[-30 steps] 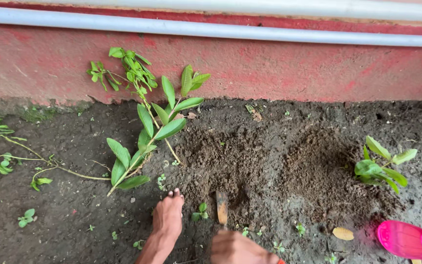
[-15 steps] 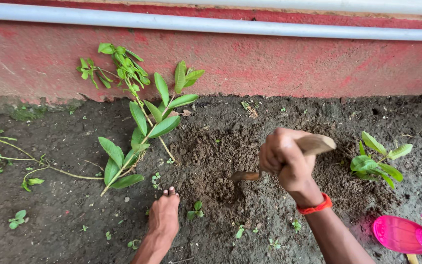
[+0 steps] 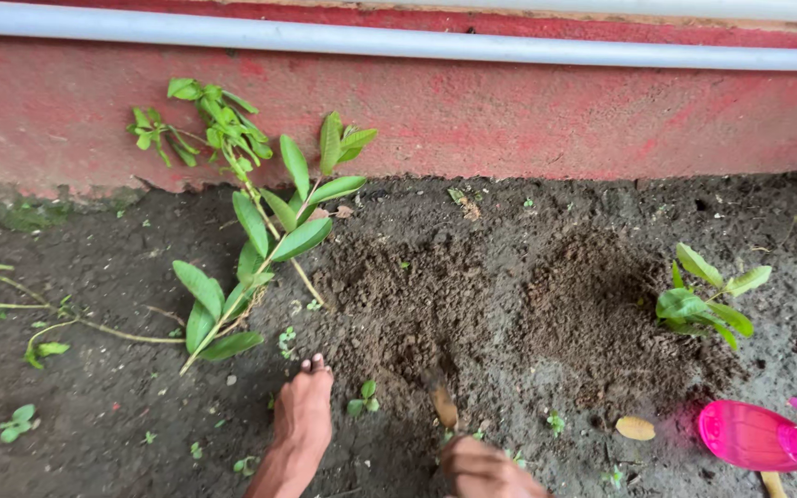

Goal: The person digs a small hole in a garden bed using a handheld trowel and then places a small sapling into the soil.

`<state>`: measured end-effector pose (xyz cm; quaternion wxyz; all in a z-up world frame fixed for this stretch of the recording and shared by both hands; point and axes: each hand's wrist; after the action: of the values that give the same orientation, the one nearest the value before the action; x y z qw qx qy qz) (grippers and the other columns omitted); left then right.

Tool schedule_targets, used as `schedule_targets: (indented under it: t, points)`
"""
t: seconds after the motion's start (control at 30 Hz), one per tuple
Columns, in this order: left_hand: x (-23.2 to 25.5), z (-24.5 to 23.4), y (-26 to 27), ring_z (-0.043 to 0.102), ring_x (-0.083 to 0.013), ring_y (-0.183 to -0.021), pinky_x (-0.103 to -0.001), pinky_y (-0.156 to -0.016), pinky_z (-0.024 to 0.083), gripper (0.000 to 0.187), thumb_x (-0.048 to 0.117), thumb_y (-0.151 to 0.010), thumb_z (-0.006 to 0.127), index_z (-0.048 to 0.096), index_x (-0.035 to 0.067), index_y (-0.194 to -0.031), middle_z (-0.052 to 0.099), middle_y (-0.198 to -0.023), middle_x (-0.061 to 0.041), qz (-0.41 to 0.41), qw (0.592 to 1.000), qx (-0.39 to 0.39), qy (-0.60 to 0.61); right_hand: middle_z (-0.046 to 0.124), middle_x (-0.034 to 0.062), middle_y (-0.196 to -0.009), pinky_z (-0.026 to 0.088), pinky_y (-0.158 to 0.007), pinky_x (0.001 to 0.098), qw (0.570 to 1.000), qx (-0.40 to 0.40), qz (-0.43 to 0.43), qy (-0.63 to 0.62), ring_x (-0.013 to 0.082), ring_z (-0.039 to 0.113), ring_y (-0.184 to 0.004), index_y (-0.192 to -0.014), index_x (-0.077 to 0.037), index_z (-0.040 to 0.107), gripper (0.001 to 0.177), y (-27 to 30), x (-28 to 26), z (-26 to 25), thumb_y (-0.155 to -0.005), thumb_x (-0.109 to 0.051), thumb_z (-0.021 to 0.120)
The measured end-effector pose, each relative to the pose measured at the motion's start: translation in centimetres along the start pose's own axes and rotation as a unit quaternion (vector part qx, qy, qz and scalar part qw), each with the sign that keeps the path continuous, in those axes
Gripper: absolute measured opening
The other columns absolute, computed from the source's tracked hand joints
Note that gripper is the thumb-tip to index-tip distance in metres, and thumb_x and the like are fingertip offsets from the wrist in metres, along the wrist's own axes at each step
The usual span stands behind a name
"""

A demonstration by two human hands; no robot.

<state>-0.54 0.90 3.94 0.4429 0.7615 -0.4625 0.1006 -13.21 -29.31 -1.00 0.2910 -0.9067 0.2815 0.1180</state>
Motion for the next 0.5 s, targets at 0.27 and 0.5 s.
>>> schedule_targets:
  t: [0.27,0.5]
  points:
    - [-2.0,1.8,-1.1,0.048,-0.0211,-0.047,-0.047,-0.048,0.040,0.062,0.040,-0.108,0.022,0.062,0.009,-0.072,0.058,-0.057,-0.007,0.094,0.995,0.021,0.003,0.072,0.0186,-0.099,0.055,-0.101,0.0517,0.878,0.327,0.285,-0.203,0.0330,0.070,-0.104,-0.088,-0.007,0.058,0.022,-1.3,-2.1,-3.3,-0.086,-0.020,0.075]
    - [-0.6,1.1,-0.8,0.056,-0.0257,-0.058,-0.047,-0.057,0.042,0.066,0.046,-0.108,0.032,0.070,0.002,-0.076,0.064,-0.066,-0.013,-0.005,0.999,0.021,0.049,0.045,-0.0032,-0.066,0.047,-0.079,0.0402,0.549,0.639,0.253,-0.476,0.0145,0.050,-0.067,-0.071,-0.017,0.045,0.053,-3.3,4.0,-6.3,-0.115,-0.039,0.065]
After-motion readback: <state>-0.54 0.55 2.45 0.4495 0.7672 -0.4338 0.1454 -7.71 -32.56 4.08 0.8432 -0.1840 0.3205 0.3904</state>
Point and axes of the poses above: each hand's wrist, its own y-axis away from the middle knuckle, its own z-axis out of the palm, x = y × z
